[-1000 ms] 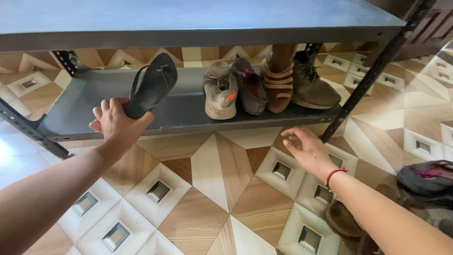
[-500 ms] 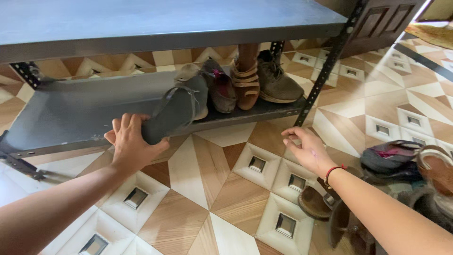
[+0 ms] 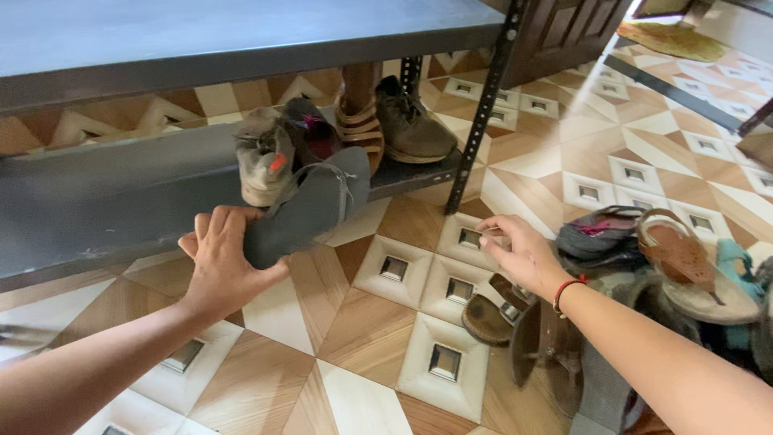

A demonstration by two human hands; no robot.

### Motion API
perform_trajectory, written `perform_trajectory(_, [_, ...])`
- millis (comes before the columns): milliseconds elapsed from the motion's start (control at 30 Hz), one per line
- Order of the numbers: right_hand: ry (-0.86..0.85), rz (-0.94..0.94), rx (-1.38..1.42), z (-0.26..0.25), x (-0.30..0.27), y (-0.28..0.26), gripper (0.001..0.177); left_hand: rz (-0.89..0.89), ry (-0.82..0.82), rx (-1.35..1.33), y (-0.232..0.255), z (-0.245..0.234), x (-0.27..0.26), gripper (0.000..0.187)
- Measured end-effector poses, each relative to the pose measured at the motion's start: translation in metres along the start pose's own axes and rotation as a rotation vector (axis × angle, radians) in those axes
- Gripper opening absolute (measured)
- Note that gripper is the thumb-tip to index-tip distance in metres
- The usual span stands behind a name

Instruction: The person organizes a pile of shoes on the floor by picking them up one by one and placing them onto a metal shoe rack. The person handles various types of footwear, including sandals, sneakers, and slippers, arranging them on the lower shelf of the rack.

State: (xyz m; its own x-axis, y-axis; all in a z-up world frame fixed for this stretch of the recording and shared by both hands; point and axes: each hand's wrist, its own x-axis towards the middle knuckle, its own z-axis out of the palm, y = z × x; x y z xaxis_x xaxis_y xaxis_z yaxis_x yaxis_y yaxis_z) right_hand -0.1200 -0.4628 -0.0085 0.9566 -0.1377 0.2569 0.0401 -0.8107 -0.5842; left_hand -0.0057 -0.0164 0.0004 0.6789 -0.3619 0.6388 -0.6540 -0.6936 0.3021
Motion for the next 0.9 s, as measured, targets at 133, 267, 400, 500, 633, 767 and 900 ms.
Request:
perform_trajectory(133, [0.009,0.014,0.024,-0.015,-0.01,0.01,0.025,0.004,-0.026,-0.014,0.021,0.014,0.007,0.07])
perform_trajectory(267, [0.023,0.067,0.006,-0.027,-0.022,0.016,0.025,0.028,-0.032,-0.056,0.043,0.03,0.015,0.072])
perform_trajectory(400, [0.041,0.091,0.021,-0.036,-0.039,0.025,0.025,0.017,-0.047,-0.093,0.07,0.051,0.022,0.073])
perform_trajectory(500, [0.044,0.103,0.067,-0.044,-0.049,0.036,0.025,0.024,-0.042,-0.12,0.093,0.069,0.024,0.07])
perform_trajectory(633, [0.033,0.127,0.033,-0.058,-0.06,0.048,0.026,-0.031,-0.1,-0.198,0.129,0.094,0.022,0.072])
perform_trajectory(767, [0.048,0.183,-0.017,-0.071,-0.072,0.055,0.028,-0.054,-0.123,-0.251,0.166,0.118,0.016,0.073])
perform_trajectory(900, [0.054,0.215,-0.021,-0.081,-0.085,0.065,0.025,-0.09,-0.164,-0.335,0.2,0.133,0.007,0.072])
